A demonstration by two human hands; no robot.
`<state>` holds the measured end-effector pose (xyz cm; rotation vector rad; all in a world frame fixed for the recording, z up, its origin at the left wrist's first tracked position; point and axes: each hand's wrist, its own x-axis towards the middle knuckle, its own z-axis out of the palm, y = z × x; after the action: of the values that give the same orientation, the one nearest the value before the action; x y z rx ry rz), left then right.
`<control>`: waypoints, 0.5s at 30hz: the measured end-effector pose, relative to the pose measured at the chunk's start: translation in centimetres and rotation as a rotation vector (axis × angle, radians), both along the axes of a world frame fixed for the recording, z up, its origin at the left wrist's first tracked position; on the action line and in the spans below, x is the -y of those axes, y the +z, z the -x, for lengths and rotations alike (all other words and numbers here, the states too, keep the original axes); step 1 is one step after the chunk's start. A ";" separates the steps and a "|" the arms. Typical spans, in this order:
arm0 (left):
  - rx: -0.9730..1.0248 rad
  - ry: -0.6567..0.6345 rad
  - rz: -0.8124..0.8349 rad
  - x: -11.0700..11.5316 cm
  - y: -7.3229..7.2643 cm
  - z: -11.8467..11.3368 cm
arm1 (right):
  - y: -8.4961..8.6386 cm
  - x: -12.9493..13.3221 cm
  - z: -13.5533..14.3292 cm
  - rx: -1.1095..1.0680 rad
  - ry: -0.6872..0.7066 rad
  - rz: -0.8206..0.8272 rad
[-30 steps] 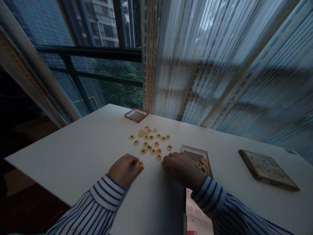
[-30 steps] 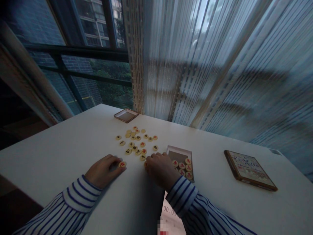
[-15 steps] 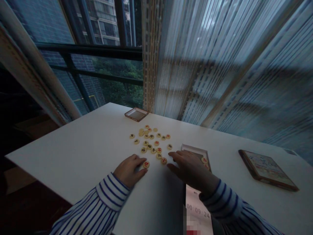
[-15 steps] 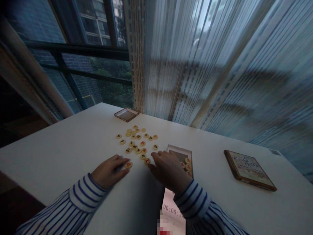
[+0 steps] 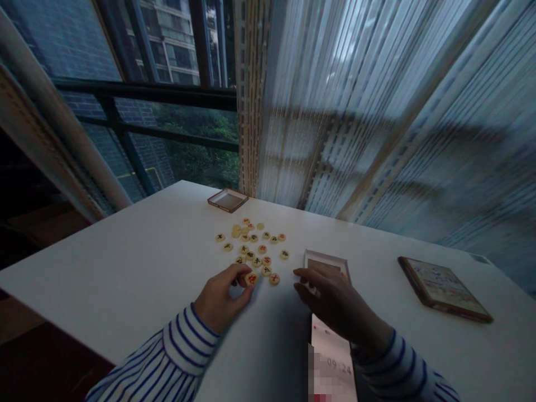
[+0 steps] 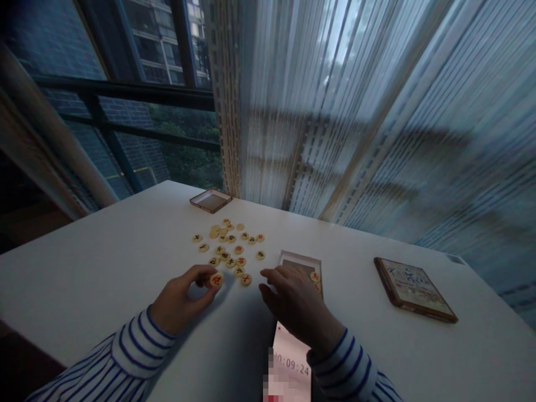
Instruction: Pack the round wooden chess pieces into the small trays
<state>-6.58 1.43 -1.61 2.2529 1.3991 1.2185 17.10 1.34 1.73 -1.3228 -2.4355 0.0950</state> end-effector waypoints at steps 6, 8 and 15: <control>0.269 -0.100 0.177 -1.1 2.0 -2.2 | 2.4 -1.5 -1.3 -0.077 -0.007 0.027; 0.363 -0.165 0.251 -1.9 3.0 -3.1 | 3.7 -1.9 -1.7 -0.097 -0.019 0.039; 0.390 -0.404 0.380 -4.6 7.4 -7.0 | 6.2 -2.0 -3.8 -0.208 -0.064 -0.037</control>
<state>0.43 6.07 5.79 1.7977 0.8857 1.0701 20.93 3.33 7.91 -1.3044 -2.2101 0.1611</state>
